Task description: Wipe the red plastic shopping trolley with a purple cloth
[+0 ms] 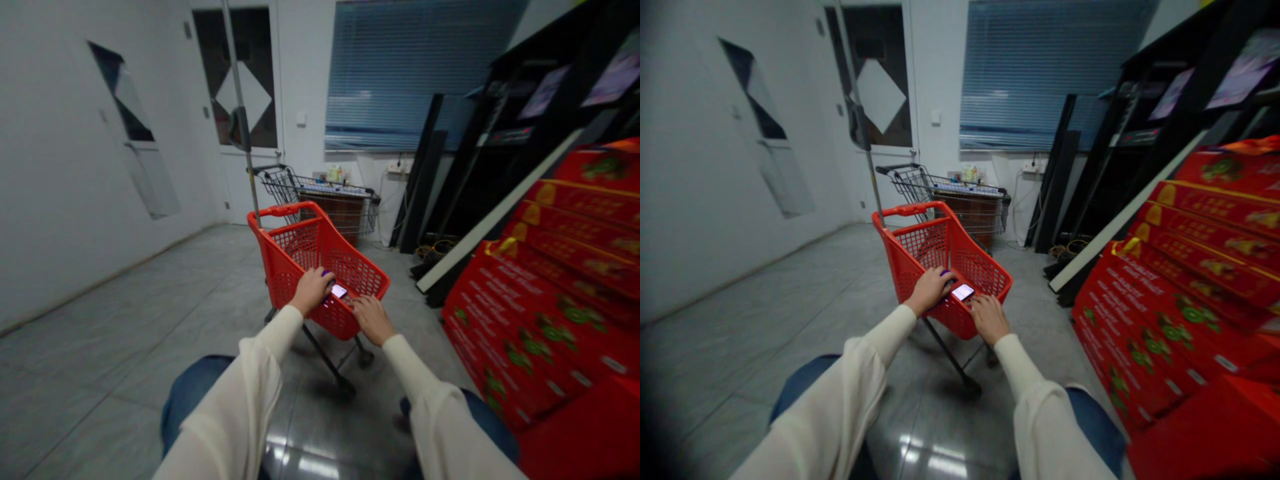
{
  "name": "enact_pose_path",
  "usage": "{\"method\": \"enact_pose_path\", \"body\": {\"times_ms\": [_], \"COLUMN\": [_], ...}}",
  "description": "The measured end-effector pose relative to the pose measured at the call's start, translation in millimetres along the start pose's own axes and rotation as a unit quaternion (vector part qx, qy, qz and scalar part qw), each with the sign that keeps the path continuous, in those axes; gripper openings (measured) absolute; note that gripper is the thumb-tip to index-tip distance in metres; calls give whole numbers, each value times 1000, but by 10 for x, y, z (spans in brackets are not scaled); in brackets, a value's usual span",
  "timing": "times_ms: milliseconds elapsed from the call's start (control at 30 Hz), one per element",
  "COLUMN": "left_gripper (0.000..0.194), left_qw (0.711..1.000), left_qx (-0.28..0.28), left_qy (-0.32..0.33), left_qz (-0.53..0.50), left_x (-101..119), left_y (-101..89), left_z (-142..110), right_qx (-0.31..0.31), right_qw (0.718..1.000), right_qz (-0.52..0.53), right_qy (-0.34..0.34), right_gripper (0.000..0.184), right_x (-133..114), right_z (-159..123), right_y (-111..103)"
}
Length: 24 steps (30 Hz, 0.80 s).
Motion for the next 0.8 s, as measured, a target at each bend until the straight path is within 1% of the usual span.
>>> {"method": "enact_pose_path", "body": {"times_ms": [67,167,233,267,333,467,567,633,733,800], "left_gripper": [30,32,34,34,34,32,31,31,31,31], "left_qw": [1000,998,997,997,997,999,999,999,998,995], "left_qx": [1,5,12,16,20,24,26,22,4,-5], "left_qy": [6,61,79,77,63,14,-11,-1,63,93], "left_qz": [1,-8,-18,-22,-29,-45,-43,-39,-31,-24], "left_x": [47,255,322,312,220,-81,-196,-153,41,124], "left_y": [36,119,153,157,144,62,17,21,60,66], "left_z": [-3,-57,-89,-93,-76,-34,-92,-165,-252,-255], "right_qx": [-8,-5,-1,-2,-1,9,-1,-2,8,2], "right_qw": [1000,999,999,999,999,997,998,999,999,999], "right_qz": [-12,-32,-37,-36,-32,-29,-26,-22,-30,-39], "right_qy": [1,20,28,31,41,70,51,29,13,7], "right_gripper": [42,43,44,44,44,43,42,40,39,40], "right_x": [-21,-54,-89,-115,-181,-359,-446,-414,-261,-178], "right_z": [-3,-5,-11,-16,-31,-65,-64,-48,-15,11], "right_y": [17,1,-23,-35,-58,-100,-100,-103,-107,-80]}}
Point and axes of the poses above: each hand's wrist, its own z-axis towards the middle knuckle, its own y-axis out of the palm, x = y × z, the point moved 7 cm from there along z, towards the middle knuckle, and after that the axes turned 6 degrees about -x, right-handed, at the moved point
